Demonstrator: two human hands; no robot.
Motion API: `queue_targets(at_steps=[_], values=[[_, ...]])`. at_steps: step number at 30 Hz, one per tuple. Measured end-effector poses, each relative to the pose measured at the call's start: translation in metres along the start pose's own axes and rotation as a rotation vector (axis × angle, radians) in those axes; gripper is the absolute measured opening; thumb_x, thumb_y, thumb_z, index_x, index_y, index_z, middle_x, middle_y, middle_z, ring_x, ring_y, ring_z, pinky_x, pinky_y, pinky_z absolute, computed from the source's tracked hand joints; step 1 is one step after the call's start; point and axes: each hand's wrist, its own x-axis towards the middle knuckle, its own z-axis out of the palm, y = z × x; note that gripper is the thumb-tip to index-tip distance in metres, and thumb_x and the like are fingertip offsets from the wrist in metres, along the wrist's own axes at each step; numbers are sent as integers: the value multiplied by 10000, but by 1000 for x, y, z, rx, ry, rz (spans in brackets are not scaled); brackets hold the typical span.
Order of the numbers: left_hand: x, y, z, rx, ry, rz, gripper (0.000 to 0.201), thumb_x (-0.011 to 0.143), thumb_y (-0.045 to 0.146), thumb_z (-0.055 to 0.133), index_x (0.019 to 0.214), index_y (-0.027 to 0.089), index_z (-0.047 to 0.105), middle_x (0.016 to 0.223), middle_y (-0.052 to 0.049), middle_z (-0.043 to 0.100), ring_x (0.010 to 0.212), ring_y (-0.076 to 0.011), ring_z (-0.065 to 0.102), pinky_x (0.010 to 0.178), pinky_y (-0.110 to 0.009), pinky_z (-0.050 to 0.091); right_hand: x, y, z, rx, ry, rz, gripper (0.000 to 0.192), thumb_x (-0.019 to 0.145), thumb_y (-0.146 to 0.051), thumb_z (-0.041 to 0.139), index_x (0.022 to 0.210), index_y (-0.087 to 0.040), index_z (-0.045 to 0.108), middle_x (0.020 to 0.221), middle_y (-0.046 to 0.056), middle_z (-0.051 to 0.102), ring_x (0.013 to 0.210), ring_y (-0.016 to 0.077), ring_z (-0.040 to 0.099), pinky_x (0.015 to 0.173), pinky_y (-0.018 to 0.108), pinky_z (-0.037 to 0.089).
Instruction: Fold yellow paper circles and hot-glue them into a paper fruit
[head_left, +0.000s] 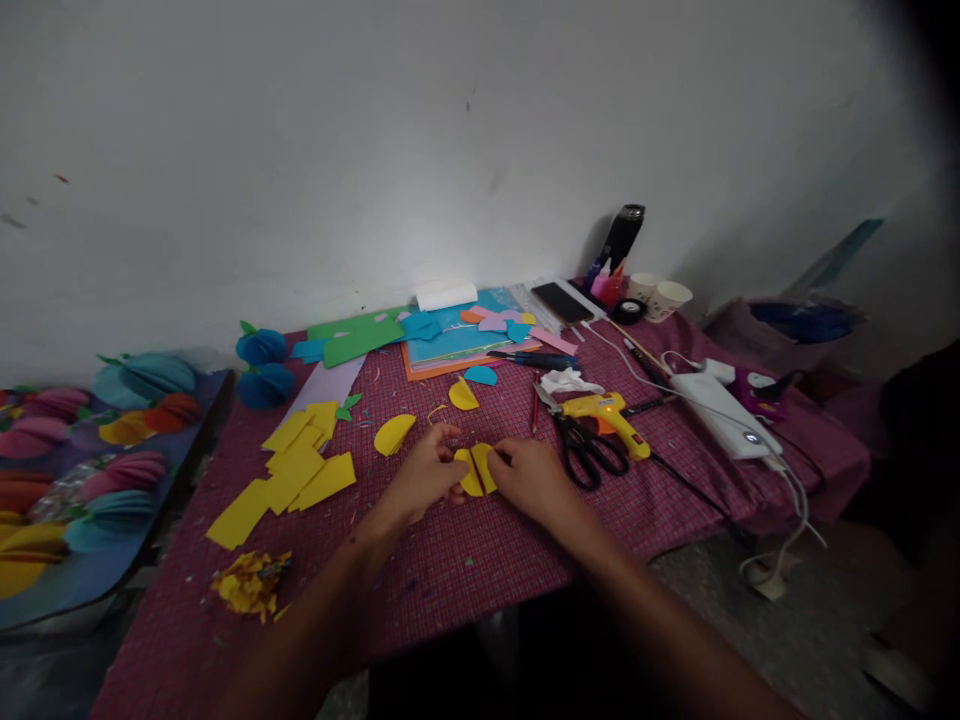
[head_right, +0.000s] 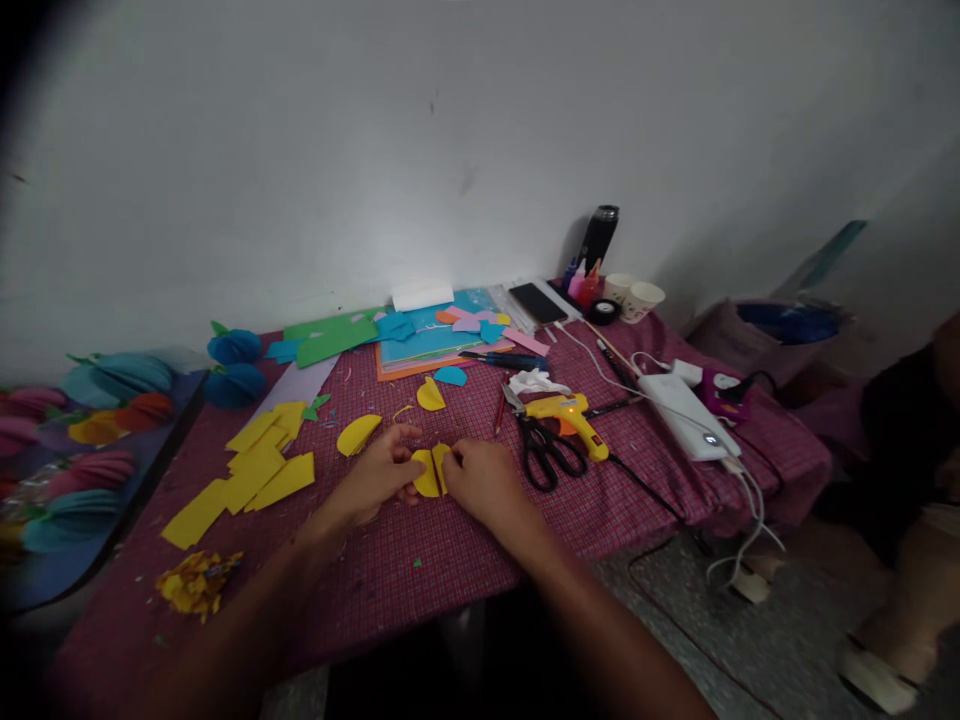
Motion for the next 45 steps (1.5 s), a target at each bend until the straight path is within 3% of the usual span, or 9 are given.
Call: queue_targets(at_steps=[11,19,29,45], values=[[-1,1,2,32,11,0,468,765,117,585,1202,198,438,711,70,530,448,-84,570,417,-206,512,4,-1,-1,-30,-20,19,332,937,-302,508,711,-186,722,725,52,746,621,135,619,564,280,272],[-6,10,2,43,5,-27,367,826,215,560,1177,199,455,668,54,566,463,-104,584,433,-210,511,0,-1,1,-29,30,21,334,947,-298,506,707,-191,713,713,43,741,613,132,629,569,278,290],[-5,10,-4,-5,-38,-78,290,776,158,522,1065,175,546,654,21,613,501,-106,621,481,-197,513,1,-3,4,-132,24,25,344,962,-320,497,752,-195,740,759,58,760,645,154,655,583,284,314],[-6,13,-2,-15,-44,-93,336,799,176,523,1130,139,573,612,9,618,521,-125,636,502,-214,521,0,-4,6,-152,11,22,354,974,-336,487,789,-194,752,792,69,769,687,166,679,608,278,335]])
